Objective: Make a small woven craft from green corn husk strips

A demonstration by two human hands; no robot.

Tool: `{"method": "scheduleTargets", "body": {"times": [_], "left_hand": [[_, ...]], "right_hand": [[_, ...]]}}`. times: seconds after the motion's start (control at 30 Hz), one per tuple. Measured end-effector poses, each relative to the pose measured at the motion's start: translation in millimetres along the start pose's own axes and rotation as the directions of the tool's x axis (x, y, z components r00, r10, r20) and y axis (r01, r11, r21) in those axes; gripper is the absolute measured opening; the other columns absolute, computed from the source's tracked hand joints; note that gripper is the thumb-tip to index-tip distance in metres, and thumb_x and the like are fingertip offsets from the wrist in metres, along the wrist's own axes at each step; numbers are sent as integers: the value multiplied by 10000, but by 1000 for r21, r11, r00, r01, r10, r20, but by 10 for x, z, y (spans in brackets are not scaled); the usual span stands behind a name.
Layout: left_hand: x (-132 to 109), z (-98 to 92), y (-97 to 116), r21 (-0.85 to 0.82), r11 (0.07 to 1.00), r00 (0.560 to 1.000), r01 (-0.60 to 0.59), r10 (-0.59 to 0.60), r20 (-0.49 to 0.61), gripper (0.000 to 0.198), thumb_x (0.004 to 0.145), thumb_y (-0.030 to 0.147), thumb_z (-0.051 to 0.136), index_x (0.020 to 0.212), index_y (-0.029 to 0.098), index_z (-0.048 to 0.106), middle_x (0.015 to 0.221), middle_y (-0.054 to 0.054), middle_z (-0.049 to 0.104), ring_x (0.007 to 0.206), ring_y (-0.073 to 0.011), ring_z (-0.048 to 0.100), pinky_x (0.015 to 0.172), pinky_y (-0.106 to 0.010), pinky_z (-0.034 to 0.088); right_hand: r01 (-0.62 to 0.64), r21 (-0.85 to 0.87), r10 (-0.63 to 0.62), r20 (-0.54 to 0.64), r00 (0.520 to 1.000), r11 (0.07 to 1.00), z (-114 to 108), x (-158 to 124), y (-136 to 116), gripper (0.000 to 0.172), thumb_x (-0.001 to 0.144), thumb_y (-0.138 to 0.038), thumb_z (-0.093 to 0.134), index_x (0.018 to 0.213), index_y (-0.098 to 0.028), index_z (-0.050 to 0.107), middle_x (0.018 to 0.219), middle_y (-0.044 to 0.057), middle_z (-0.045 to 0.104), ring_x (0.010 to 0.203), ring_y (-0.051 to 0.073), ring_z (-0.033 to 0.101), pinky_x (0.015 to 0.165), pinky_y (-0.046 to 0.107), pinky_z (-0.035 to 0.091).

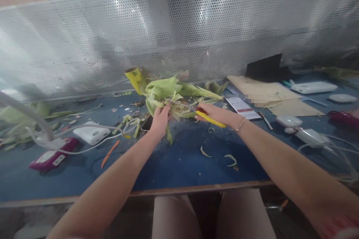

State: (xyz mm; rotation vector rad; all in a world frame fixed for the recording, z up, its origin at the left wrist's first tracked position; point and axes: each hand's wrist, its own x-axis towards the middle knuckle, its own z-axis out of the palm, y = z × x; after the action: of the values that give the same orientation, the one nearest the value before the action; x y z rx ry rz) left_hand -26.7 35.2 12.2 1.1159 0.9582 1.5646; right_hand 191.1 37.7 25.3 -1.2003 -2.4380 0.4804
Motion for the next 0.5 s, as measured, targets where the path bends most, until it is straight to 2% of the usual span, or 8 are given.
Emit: {"method": "scheduleTargets", "body": {"times": [0.1,0.3,0.4,0.5], "left_hand": [[-22,17,45,-47,998,999,42,-42,-5,291,704,341,696,662,189,451,471,80,378,364,-42,332,377,-196,271],[-55,63,163,-282,948,988,150,-158,-5,260,676,278,719,752,193,485,543,63,490,445,-63,463,460,-200,394],[-31,48,156,-303,941,986,147,-163,-27,244,674,247,717,764,199,495,568,58,523,480,-75,507,491,-210,431],[3,26,122,-313,943,988,113,-139,-62,237,673,225,715,762,200,496,585,54,544,511,-85,535,515,-218,453]], "right_hand": [[12,34,-12,-21,1000,999,24,9,18,350,846,-551,466,848,-204,424,808,36,550,709,167,486,632,280,375],[-22,133,34,-91,995,991,90,90,41,368,811,-559,495,724,-214,399,681,-17,483,607,132,415,588,271,334],[-50,157,73,-144,987,986,83,104,52,349,813,-519,491,685,-222,359,642,-30,435,579,125,387,589,272,317],[-6,77,19,-168,986,997,38,57,72,320,795,-504,527,766,-217,388,695,-15,461,619,142,412,595,273,322]]}}
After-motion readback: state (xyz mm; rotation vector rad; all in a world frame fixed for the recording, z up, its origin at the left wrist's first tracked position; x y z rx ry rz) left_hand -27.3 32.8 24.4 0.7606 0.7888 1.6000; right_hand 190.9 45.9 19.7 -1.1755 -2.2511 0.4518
